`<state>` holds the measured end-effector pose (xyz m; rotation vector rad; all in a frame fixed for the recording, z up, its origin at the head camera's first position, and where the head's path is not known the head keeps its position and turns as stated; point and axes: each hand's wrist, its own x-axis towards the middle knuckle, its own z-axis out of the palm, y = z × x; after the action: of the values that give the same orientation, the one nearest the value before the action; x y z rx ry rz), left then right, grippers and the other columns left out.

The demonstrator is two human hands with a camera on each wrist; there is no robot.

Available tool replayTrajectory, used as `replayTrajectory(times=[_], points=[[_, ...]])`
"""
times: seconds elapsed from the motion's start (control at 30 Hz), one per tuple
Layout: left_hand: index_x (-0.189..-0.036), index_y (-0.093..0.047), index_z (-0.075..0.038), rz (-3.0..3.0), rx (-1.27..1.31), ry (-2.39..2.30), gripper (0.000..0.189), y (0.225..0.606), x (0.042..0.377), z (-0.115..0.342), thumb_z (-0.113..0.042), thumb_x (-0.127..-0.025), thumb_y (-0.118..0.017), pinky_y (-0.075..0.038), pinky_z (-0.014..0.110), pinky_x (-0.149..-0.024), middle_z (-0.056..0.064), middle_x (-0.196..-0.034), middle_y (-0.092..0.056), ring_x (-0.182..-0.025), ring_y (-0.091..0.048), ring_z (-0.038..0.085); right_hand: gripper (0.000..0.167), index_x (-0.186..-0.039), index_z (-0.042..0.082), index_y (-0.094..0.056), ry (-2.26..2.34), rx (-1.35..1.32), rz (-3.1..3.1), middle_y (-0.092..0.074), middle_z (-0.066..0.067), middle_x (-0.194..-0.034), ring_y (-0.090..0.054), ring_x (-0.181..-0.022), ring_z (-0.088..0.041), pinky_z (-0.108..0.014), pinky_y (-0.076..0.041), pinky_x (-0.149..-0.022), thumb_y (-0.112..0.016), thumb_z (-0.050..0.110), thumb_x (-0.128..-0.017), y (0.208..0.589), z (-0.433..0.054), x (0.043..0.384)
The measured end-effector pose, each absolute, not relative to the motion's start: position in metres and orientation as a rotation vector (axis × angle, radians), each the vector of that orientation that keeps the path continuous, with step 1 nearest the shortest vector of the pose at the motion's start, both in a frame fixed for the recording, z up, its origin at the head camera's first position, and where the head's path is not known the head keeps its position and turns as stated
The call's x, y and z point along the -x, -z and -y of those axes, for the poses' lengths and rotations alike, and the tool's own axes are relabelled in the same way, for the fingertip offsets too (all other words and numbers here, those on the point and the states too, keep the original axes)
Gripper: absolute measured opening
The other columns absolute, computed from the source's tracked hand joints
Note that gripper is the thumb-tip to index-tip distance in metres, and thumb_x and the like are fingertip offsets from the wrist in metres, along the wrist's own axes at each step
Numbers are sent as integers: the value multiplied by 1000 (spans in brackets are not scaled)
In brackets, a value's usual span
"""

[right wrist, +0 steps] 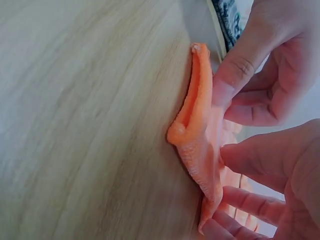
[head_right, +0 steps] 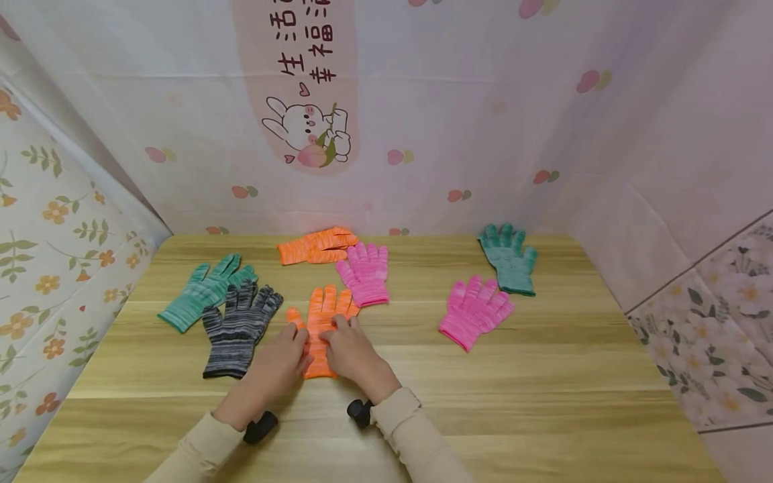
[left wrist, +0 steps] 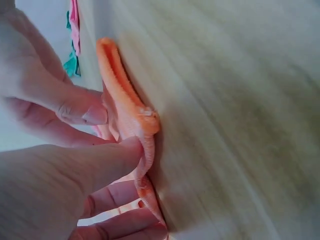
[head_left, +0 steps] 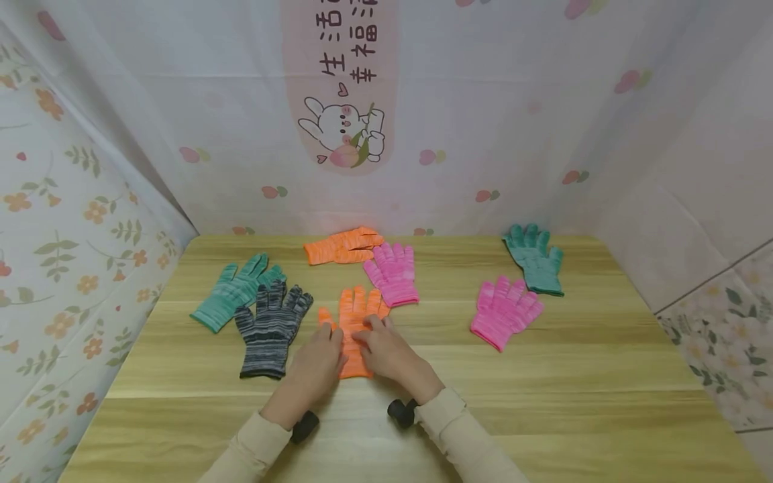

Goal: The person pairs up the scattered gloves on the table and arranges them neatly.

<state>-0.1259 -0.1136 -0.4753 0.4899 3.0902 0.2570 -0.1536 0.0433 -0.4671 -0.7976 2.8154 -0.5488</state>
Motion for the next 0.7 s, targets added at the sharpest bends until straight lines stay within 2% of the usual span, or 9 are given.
replayTrajectory(times=[0.2,0.37,0.53,0.7], points=[[-94,-52,-6,-3092,-494,-265,24,476,128,114,-22,-86,-66,-40,27,-45,7,-85,-43,-70,-45,18,31,-122,8,-62,712,811,-2747,-47,-14,-133,-43,-116,-31,-40,-43,-94,-52,12,-93,472,-53,162],[-92,-50,-7,-3060,-482,-305,22,475,128,115,-21,-86,-66,-37,25,-44,6,-86,-42,-69,-42,17,32,-121,1,-60,919,680,-2925,-47,-18,-133,-44,-116,-35,-46,-42,-96,-53,7,-90,478,-70,180],[-93,-51,-7,-3045,-481,-343,20,475,128,115,-19,-87,-65,-35,25,-44,5,-86,-41,-69,-40,16,37,-121,-3,-57,493,467,-3110,-50,-20,-125,-46,-113,-38,-49,-43,-91,-54,15,-89,481,-94,193],[-93,-50,-7,-3046,-494,-362,20,477,129,115,-18,-86,-65,-36,24,-46,5,-85,-40,-69,-39,16,31,-105,-8,-59,153,197,-3064,-52,-23,-105,-49,-99,-36,-46,-45,-78,-49,17,-90,475,-119,195]])
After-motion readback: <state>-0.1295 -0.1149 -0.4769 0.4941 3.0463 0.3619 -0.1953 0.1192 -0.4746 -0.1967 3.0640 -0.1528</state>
